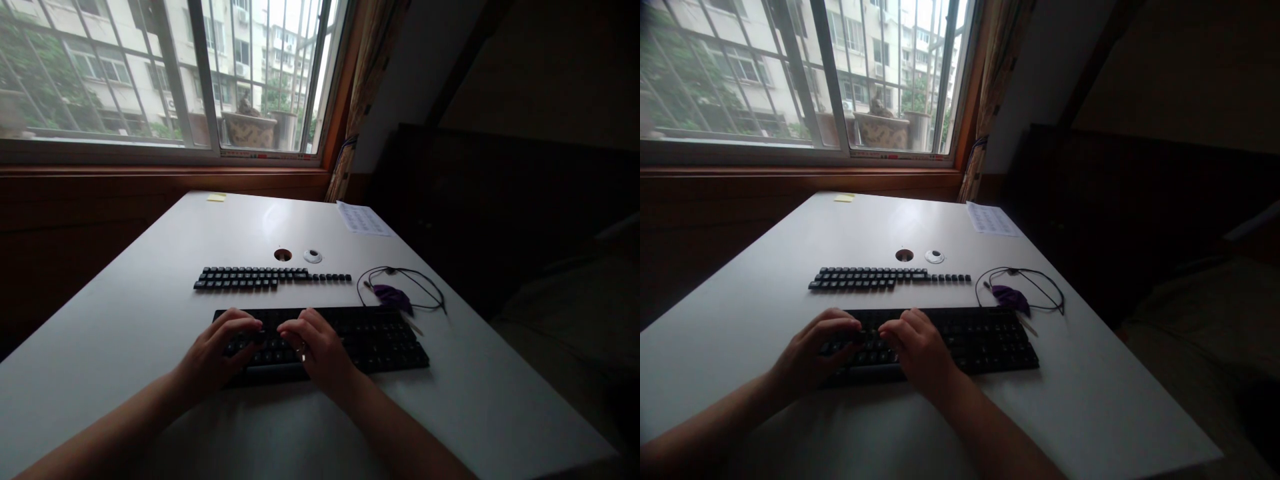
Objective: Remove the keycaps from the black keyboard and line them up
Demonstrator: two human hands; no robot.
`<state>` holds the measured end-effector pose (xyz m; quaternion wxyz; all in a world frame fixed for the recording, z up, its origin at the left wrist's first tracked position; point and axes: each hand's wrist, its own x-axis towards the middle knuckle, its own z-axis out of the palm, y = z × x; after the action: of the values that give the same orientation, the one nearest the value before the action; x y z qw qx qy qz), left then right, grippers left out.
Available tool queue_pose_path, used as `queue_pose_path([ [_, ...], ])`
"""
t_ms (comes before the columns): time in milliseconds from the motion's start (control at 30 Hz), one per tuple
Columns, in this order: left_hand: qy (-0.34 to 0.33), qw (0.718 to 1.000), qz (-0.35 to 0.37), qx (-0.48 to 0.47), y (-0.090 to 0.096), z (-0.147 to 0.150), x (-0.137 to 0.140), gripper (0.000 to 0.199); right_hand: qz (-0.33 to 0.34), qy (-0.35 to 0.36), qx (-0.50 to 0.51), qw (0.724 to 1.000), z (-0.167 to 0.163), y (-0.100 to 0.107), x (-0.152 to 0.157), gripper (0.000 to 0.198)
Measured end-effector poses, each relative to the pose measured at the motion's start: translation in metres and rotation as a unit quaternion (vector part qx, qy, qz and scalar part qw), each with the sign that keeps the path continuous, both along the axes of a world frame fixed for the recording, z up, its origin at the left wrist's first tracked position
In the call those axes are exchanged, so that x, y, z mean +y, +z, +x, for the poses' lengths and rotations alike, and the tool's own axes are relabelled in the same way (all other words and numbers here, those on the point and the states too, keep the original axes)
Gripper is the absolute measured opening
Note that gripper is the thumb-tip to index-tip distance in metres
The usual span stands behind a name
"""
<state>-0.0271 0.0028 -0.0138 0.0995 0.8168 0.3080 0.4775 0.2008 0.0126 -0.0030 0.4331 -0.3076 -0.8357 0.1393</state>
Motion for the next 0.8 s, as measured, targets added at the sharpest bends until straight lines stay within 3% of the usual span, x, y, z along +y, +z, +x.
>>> queue_pose_path([
  [233, -0.014, 0.998, 0.033, 0.045, -0.008, -0.003, -0.003, 0.040, 0.028, 0.012, -0.027, 0.999, -0.004, -0.003, -0.002, 0.020],
  [800, -0.031, 0.997, 0.020, 0.071, -0.011, -0.005, -0.002, 0.049, 0.039, 0.019, -0.068, 0.997, -0.004, 0.001, -0.002, 0.019],
])
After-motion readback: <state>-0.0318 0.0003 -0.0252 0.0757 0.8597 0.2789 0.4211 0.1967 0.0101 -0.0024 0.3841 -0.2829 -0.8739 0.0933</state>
